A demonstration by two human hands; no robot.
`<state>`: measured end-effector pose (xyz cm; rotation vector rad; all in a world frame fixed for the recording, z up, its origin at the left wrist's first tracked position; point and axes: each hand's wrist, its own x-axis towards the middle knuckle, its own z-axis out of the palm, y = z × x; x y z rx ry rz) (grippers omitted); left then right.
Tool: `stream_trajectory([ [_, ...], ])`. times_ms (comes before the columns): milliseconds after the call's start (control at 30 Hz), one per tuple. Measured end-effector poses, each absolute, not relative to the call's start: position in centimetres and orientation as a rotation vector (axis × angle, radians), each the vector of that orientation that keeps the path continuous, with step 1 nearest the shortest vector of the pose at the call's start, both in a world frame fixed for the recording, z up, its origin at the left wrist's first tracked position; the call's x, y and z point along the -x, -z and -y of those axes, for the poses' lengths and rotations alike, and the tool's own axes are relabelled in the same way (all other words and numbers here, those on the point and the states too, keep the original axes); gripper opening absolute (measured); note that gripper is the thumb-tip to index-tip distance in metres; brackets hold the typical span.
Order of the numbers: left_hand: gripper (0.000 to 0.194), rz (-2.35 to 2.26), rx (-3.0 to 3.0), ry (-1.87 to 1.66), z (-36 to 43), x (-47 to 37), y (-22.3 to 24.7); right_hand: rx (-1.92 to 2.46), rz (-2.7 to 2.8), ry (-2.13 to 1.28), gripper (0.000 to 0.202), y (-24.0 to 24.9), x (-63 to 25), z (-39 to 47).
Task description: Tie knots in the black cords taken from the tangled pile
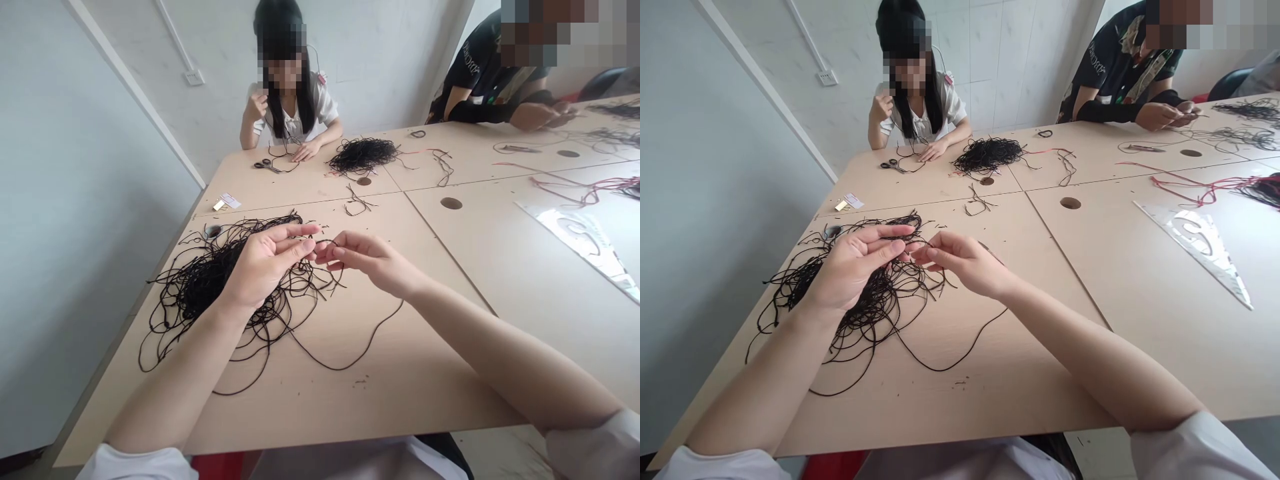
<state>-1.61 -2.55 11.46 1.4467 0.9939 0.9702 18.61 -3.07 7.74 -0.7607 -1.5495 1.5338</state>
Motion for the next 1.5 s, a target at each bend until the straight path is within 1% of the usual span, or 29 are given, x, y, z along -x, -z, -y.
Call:
stream_trajectory([
  [100,0.041,-0.991,-1.419,-0.951,2.6,1.5,-11.1,0.631,1.396,-1.628,0.014,-6.6,-17.1,3.7],
  [200,0.050,-1.018,-1.409,-0.859,2.7,1.5,-11.1,0.536,1.375,-1.708,0.018,-6.0,-16.5,4.0],
  [267,0.052,-1.053,-1.433,-0.821,2.7,1.6,-11.3,0.554,1.455,-1.729,0.021,-6.0,-16.6,4.0],
  [367,0.049,-1.116,-1.495,-0.788,2.6,1.9,-11.8,0.654,1.551,-1.751,0.023,-6.3,-17.3,3.7],
  [433,0.047,-1.164,-1.536,-0.769,2.5,2.2,-12.0,0.717,1.569,-1.749,0.029,-6.6,-17.8,3.5],
  [567,0.042,-1.222,-1.574,-0.790,2.0,3.0,-12.6,0.833,1.663,-1.612,0.037,-7.4,-18.9,3.0],
  [667,0.040,-1.231,-1.575,-0.820,1.7,3.8,-13.3,0.979,1.773,-1.487,0.036,-8.3,-19.9,2.7],
  [767,0.039,-1.256,-1.581,-0.848,1.4,4.7,-14.2,1.221,1.937,-1.398,0.035,-9.2,-21.0,2.4],
  [900,0.037,-1.275,-1.571,-0.869,1.2,6.0,-15.3,1.479,2.111,-1.362,0.031,-9.5,-22.2,1.8],
  [1000,0.041,-1.306,-1.562,-0.819,1.0,6.6,-15.6,1.539,2.070,-1.342,0.031,-9.3,-22.7,1.4],
  [1100,0.041,-1.298,-1.558,-0.789,0.8,6.8,-15.5,1.483,1.916,-1.189,0.034,-9.3,-23.3,1.1],
  [1200,0.040,-1.254,-1.548,-0.727,0.8,6.6,-15.2,1.312,1.745,-1.012,0.036,-9.9,-23.9,1.1],
  [1333,0.036,-1.175,-1.535,-0.643,1.0,5.9,-14.8,1.105,1.571,-1.104,0.037,-11.2,-24.3,1.8],
  [1500,0.034,-1.051,-1.541,-0.541,1.6,4.1,-13.6,0.973,1.589,-1.262,0.036,-12.4,-23.5,3.3],
])
